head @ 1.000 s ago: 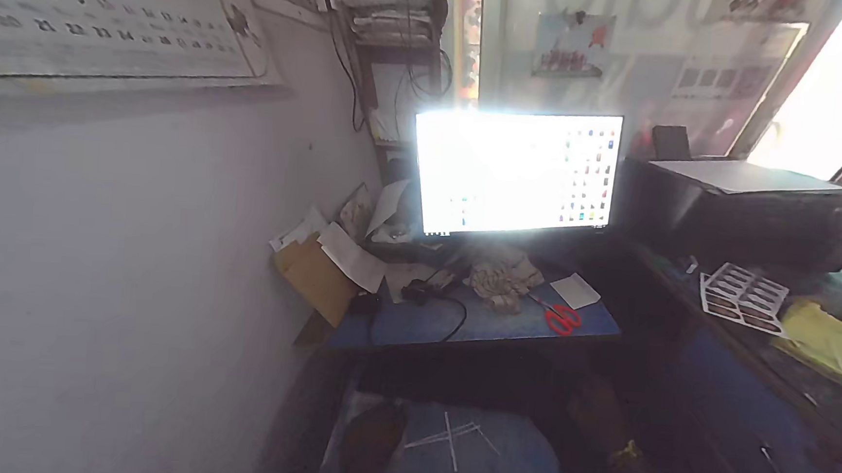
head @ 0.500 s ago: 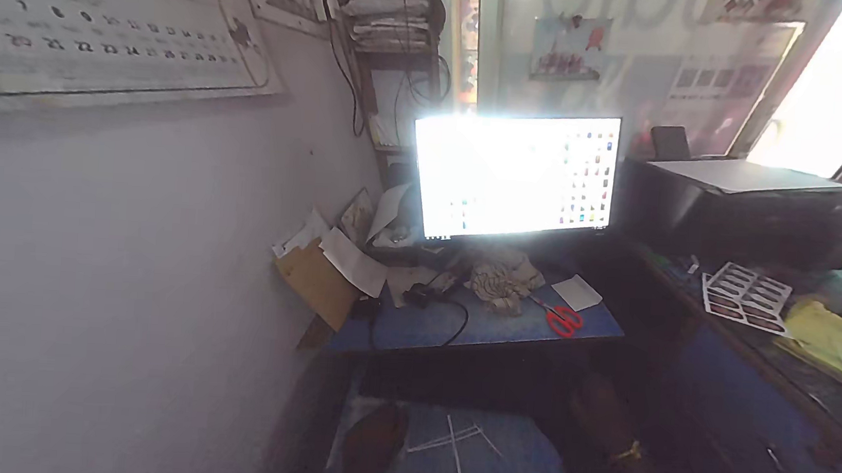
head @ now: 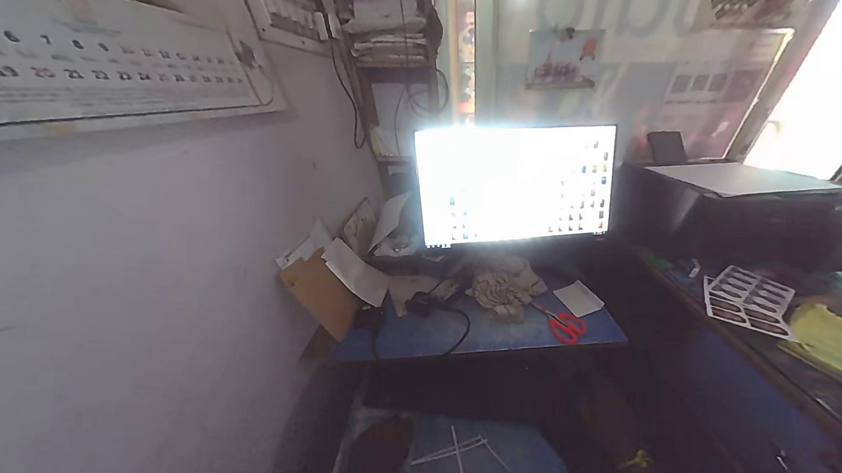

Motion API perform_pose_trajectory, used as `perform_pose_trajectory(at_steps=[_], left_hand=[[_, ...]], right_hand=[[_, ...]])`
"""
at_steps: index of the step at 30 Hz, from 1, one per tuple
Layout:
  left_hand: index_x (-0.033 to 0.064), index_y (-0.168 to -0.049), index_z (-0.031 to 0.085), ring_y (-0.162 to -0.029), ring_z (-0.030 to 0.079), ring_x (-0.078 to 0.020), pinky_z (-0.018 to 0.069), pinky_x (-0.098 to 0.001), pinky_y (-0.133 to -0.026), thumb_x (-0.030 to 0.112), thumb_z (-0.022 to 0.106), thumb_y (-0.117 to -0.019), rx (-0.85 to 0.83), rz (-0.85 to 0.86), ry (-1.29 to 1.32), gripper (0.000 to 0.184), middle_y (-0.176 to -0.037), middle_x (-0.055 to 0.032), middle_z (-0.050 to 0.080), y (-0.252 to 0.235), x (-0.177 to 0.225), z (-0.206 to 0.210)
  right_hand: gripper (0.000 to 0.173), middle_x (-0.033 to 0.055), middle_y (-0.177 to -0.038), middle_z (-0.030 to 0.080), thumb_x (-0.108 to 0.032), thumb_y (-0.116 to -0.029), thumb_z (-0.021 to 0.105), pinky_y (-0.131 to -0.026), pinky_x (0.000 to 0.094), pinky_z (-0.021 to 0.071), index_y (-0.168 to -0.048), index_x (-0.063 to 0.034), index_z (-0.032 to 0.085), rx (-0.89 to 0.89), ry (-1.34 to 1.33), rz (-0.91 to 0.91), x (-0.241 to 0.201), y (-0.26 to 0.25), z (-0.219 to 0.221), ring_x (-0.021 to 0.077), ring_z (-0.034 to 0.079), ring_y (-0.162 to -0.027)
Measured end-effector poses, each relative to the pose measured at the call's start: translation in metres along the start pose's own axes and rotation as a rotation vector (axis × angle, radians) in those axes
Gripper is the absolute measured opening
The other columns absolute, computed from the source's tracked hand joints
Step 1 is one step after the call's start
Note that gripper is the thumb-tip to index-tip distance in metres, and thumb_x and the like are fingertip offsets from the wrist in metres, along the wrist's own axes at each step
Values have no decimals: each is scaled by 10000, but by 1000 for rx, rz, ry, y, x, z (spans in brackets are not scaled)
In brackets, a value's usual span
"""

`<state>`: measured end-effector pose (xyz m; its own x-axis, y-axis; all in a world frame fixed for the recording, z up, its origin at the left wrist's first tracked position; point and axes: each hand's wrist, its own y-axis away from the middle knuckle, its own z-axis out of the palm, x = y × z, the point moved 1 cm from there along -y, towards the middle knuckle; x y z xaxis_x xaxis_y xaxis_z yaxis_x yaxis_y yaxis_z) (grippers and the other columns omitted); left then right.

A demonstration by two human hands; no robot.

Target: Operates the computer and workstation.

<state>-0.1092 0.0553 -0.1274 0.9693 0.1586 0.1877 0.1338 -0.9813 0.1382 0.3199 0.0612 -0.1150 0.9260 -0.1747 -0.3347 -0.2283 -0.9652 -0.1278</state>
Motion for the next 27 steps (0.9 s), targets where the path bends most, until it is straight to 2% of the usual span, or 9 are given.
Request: perform_pose_trajectory(at_steps=[3, 5, 8, 12, 16, 22, 27], left_hand=[[142, -1189, 733, -1084, 711, -336, 550, -580, -907, 545, 397, -1050, 23, 24, 23, 543, -1123, -142, 751, 2, -1, -2], [131, -1187, 727, -1070, 714, -345, 550, -587, -898, 534, 391, -1055, 30, 44, 29, 541, -1107, -148, 752, 3, -2, -2], [135, -1179, 731, -1068, 715, -342, 550, -584, -899, 523, 392, -1056, 17, 47, 35, 530, -1110, -143, 753, 2, -2, -3], [135, -1169, 739, -1080, 712, -338, 546, -578, -913, 524, 392, -1057, -6, 41, 25, 533, -1114, -139, 754, 3, -1, -3], [130, -1162, 742, -1079, 711, -346, 546, -570, -920, 515, 399, -1059, 13, 70, 18, 526, -1105, -145, 754, 2, -4, -1], [123, -1147, 737, -1079, 711, -343, 546, -574, -910, 522, 387, -1058, -7, 53, 7, 538, -1101, -147, 752, 2, -2, -5], [120, -1130, 740, -1064, 717, -340, 553, -565, -892, 532, 382, -1057, -3, 54, 8, 550, -1082, -144, 756, 1, -3, -3]], right_hand=[[526, 242, -1501, 518, -320, -1015, 559, -1156, 536, 412, -1443, -13, 558, -52, -2, 6, -15, 4, -15, 393, 498, -1400], [519, 238, -1497, 526, -320, -1023, 535, -1162, 543, 403, -1440, -12, 562, -26, 6, -36, -15, 4, -14, 392, 496, -1404], [515, 221, -1534, 494, -318, -1028, 536, -1191, 519, 379, -1464, -45, 551, 21, -4, -97, -8, 2, -7, 374, 462, -1439], [466, 212, -1510, 525, -297, -1012, 561, -1180, 513, 396, -1416, -70, 613, 53, 7, -155, -2, 1, -2, 379, 488, -1417], [459, 217, -1509, 524, -275, -1004, 568, -1171, 532, 402, -1416, -78, 616, 37, -13, -165, -1, 4, -1, 397, 489, -1412], [452, 177, -1512, 533, -267, -991, 581, -1164, 517, 416, -1422, -137, 621, 66, -2, -203, 3, 3, 3, 380, 490, -1413], [492, 201, -1499, 536, -278, -998, 579, -1167, 509, 413, -1452, -88, 576, 13, -15, -150, -5, 3, -6, 375, 504, -1401]])
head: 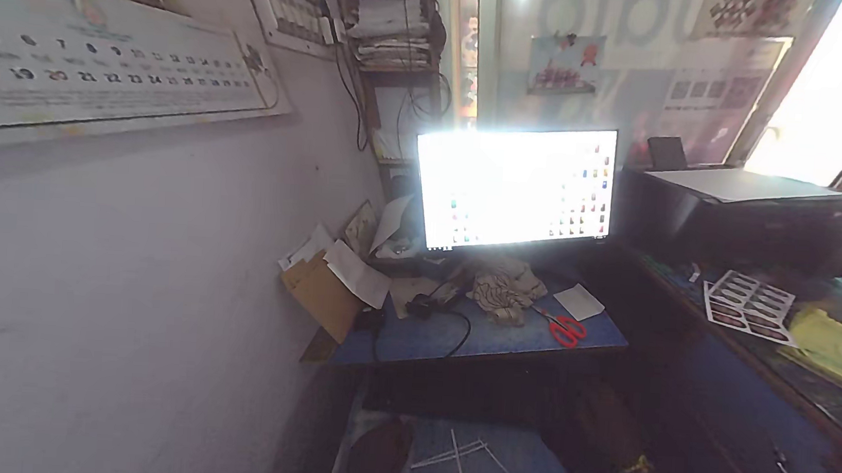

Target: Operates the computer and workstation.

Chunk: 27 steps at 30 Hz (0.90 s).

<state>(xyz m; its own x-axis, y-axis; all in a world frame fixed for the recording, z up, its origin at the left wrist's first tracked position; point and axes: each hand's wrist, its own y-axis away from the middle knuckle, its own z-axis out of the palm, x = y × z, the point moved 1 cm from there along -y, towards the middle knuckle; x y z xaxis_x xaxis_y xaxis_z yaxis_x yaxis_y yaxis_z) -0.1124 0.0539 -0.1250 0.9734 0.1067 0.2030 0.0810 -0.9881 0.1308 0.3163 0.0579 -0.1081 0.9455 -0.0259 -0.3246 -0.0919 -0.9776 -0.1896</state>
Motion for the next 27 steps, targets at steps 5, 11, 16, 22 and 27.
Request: perform_pose_trajectory(at_steps=[5, 11, 16, 22, 27], left_hand=[[127, -1149, 740, -1082, 712, -344, 547, -576, -906, 538, 392, -1055, -27, -9, -3, 546, -1109, -144, 754, 0, 1, -1], [110, -1152, 735, -1084, 711, -345, 545, -575, -908, 525, 392, -1060, -23, -17, 1, 547, -1106, -155, 752, 2, 2, -3], [121, -1160, 736, -1075, 715, -341, 553, -567, -905, 528, 390, -1058, 0, -6, -5, 543, -1101, -147, 754, 1, 0, 2], [118, -1156, 735, -1067, 717, -342, 553, -568, -896, 521, 395, -1061, 3, -7, -5, 535, -1097, -152, 754, -1, 0, 1], [143, -1201, 723, -1096, 708, -332, 554, -568, -914, 558, 377, -1054, -11, -21, -7, 560, -1148, -126, 747, 4, 3, -4]], right_hand=[[559, 223, -1502, 521, -275, -990, 604, -1130, 527, 453, -1515, -111, 503, 20, -44, 35, 0, 1, 1, 388, 533, -1371], [564, 209, -1535, 493, -266, -988, 604, -1124, 531, 459, -1531, -162, 495, 48, -66, 20, 2, 0, 4, 383, 529, -1378], [470, 155, -1516, 540, -260, -1003, 555, -1188, 504, 395, -1445, -104, 594, 74, -39, -85, 2, 0, 3, 348, 486, -1427], [510, 203, -1515, 521, -292, -991, 587, -1179, 516, 398, -1455, -80, 573, 29, -31, -23, 1, 1, 2, 377, 486, -1418], [548, 165, -1548, 499, -356, -1014, 538, -1213, 494, 359, -1502, -109, 524, 43, -3, -51, 2, 1, 5, 340, 448, -1457]])
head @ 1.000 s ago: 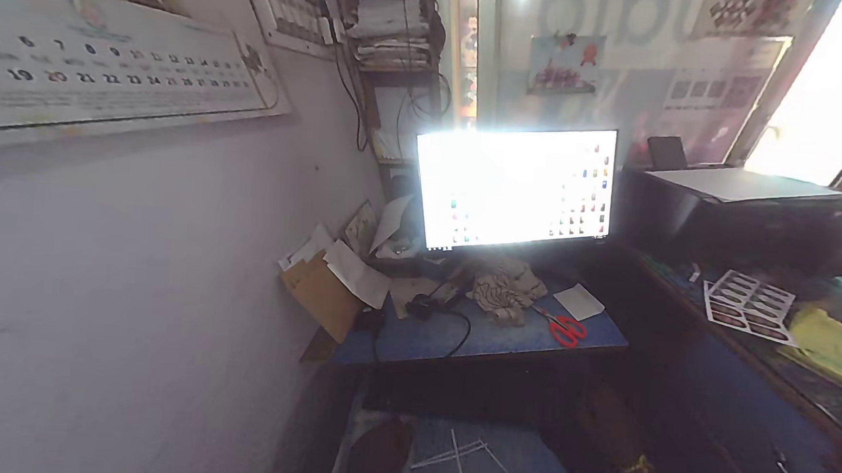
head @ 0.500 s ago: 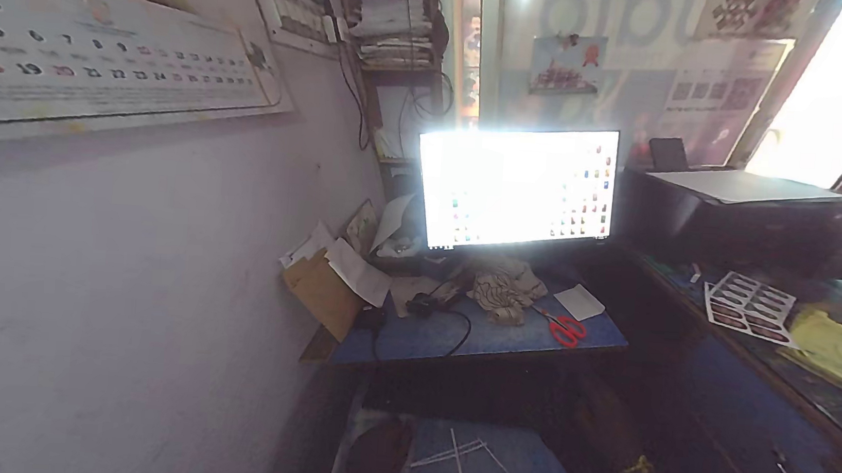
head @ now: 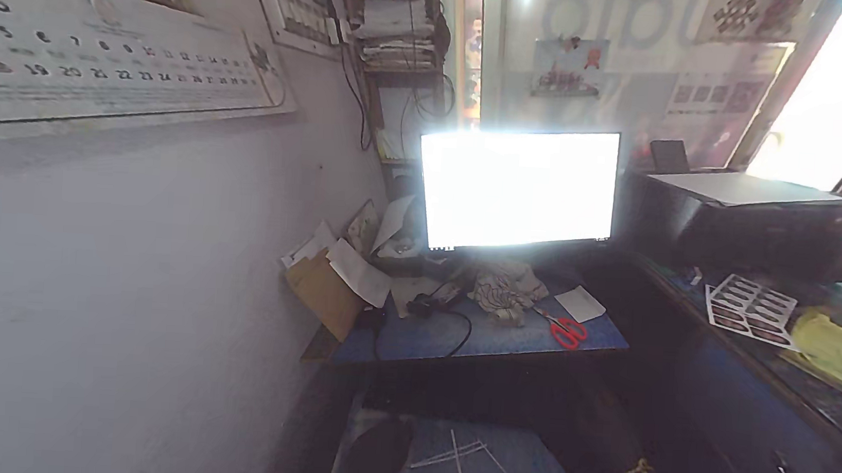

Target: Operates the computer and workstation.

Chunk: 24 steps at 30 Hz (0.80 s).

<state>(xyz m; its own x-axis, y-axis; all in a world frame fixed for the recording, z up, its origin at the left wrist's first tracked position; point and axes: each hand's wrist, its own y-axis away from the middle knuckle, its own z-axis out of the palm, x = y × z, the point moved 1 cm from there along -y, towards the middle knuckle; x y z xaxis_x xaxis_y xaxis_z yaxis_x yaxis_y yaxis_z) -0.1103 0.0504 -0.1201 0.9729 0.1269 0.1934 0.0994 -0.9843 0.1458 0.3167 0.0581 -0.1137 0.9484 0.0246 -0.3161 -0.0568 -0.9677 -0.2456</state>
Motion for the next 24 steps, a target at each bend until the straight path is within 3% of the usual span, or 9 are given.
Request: perform_pose_trajectory(at_steps=[4, 24], left_hand=[[116, -1125, 743, -1051, 722, -340, 559, -569, -877, 536, 383, -1056, 36, 27, 1, 558, -1081, -141, 758, -6, -4, 9], [109, -1129, 736, -1066, 716, -343, 549, -577, -892, 537, 385, -1056, 9, 8, 10, 558, -1083, -154, 754, -6, -2, 6]], right_hand=[[525, 188, -1527, 512, -320, -1002, 562, -1178, 498, 404, -1484, -112, 544, -3, -20, 50, 1, -1, -1, 355, 485, -1424], [561, 179, -1516, 524, -303, -987, 599, -1168, 498, 415, -1507, -110, 511, -60, -40, 91, 1, 0, -2, 348, 497, -1412]])
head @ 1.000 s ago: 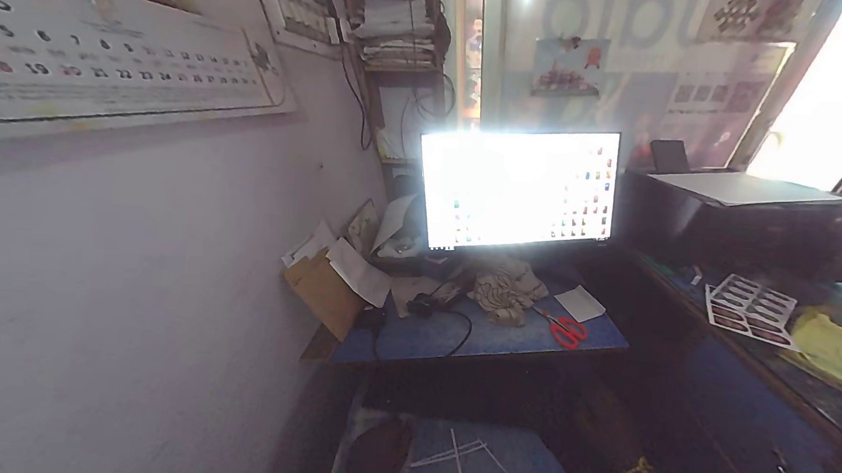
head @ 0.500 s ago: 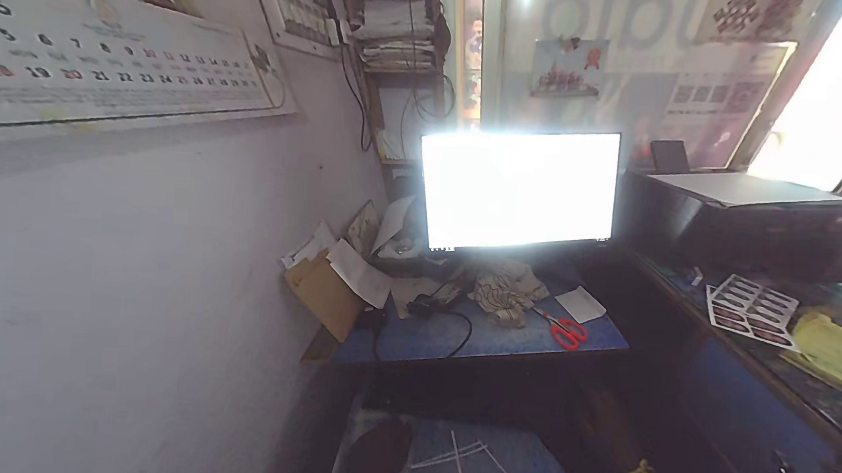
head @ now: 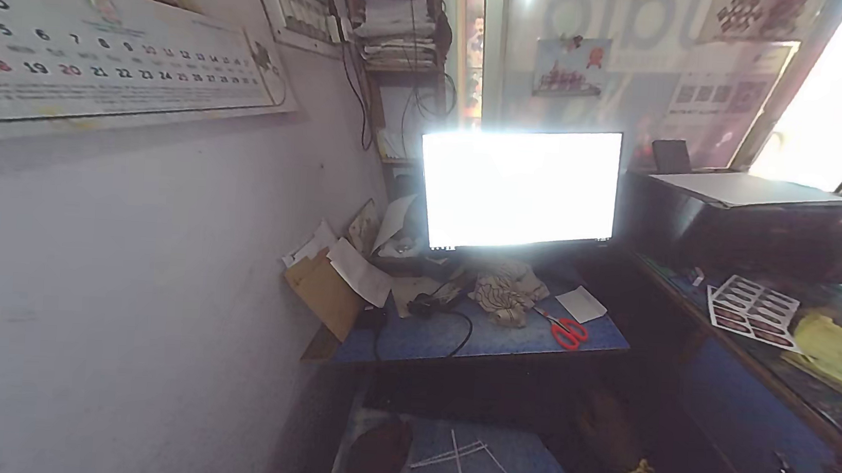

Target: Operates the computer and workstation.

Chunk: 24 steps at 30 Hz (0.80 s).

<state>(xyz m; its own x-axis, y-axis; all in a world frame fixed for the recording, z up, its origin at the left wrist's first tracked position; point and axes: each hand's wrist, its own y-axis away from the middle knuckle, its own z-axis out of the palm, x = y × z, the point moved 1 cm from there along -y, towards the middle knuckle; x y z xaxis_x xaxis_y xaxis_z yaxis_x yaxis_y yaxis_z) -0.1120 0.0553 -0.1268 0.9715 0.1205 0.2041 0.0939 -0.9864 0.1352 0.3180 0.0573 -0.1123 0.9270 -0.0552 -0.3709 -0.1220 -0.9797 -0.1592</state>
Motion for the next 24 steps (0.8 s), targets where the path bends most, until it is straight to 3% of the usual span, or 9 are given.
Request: perform_pose_trajectory(at_steps=[24], left_hand=[[106, -1105, 737, -1038, 724, -339, 552, -573, -871, 529, 393, -1057, 13, 14, 15, 547, -1048, -151, 758, 1, -2, 0]], right_hand=[[526, 127, -1548, 507, -306, -998, 570, -1197, 485, 380, -1498, -144, 542, 7, 32, -80, 2, 2, 3, 324, 456, -1450]])
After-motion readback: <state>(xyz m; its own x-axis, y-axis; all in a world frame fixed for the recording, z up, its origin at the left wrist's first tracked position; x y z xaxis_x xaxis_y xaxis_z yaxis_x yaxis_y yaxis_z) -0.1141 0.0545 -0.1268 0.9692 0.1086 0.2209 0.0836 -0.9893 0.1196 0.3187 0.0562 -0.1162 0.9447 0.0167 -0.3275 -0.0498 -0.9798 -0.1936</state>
